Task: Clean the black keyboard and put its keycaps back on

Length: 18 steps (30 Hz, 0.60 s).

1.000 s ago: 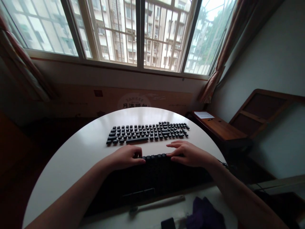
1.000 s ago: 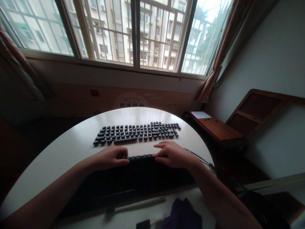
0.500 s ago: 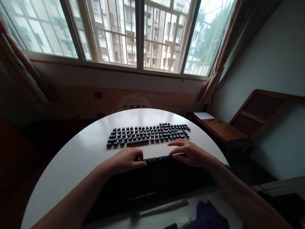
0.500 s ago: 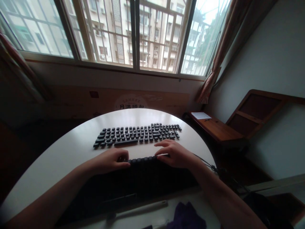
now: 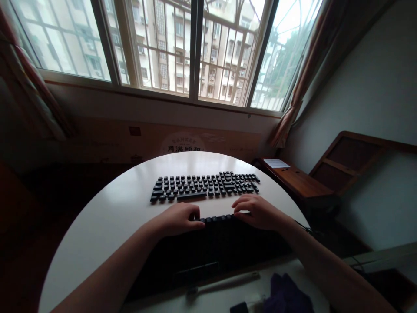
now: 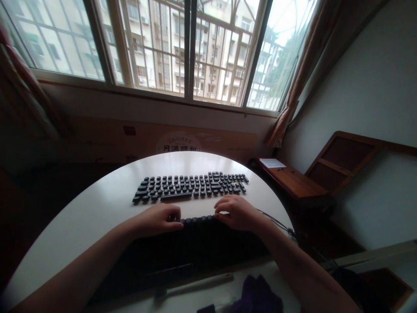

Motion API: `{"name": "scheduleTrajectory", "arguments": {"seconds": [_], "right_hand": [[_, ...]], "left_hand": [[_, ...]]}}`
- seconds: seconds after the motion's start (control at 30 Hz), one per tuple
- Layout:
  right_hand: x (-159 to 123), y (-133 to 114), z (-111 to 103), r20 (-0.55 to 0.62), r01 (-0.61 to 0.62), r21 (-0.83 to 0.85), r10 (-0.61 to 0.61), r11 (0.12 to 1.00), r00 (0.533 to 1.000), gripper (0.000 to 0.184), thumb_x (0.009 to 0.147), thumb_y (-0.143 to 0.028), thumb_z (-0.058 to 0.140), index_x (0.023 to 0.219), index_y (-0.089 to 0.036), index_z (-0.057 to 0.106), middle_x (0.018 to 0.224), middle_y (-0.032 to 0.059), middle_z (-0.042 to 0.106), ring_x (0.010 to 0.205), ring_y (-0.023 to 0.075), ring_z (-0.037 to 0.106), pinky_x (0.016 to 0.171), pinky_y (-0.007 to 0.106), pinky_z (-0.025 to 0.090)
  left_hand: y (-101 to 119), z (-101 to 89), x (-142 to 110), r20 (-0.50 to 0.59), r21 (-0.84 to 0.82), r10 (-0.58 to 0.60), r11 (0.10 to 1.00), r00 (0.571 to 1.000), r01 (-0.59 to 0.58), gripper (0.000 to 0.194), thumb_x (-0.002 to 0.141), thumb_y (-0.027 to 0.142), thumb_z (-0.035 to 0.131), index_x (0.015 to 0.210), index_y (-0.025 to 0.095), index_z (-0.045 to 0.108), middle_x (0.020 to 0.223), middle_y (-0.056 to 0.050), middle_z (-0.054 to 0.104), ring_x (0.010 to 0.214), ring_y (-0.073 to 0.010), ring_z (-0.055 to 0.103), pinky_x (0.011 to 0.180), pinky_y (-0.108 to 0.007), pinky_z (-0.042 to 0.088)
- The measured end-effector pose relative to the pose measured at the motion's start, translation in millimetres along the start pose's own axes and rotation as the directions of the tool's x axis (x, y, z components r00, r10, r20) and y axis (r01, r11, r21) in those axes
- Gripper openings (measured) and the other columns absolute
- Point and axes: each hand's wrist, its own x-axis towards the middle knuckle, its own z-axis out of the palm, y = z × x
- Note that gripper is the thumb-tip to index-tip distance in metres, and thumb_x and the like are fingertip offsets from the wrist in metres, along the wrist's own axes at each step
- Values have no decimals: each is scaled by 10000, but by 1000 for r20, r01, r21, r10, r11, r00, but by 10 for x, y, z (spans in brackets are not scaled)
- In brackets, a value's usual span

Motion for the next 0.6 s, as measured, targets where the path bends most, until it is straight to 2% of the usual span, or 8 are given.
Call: {"name": "scheduleTrajectory", "arguments": {"seconds": [0.13,0.27,0.4,0.6], "right_hand": [[291,206,-85,-56,-75,-84,71,994,996,143,936,-245,632,968,-238,771,956,50,772,907,198,697,846,316,509],[820,648,-242,-20,-207,-196,207,959,978,146,887,-219,675,966,-241,796,1001,51,776,968,224,693,882,315,494],[1325,1119,-271,64,-323,-255,349,911,935,122,894,-243,684,950,-202,784,961,46,767,955,227,697,897,319,507],[1664,1516,-126,245,-405,-307,483,861,841,301,978,-370,613,1204,-172,637,1242,79,634,1038,230,647,876,412,570]], "left_hand": [[19,-13,-24,-1,6,-13,1000,1000,13,355,813,561,626,873,216,683,884,-39,702,797,-211,612,634,-278,379],[10,-10,-32,-14,8,-1,1000,1000,1,352,807,557,630,867,215,684,877,-44,702,790,-210,612,631,-281,376],[-4,0,-32,-23,10,4,1000,1000,-4,350,804,557,638,860,215,687,874,-47,706,777,-213,615,618,-285,373],[25,-17,-60,-26,23,-9,1000,1000,9,329,805,539,648,868,220,694,882,-49,714,783,-218,621,616,-293,362]]}}
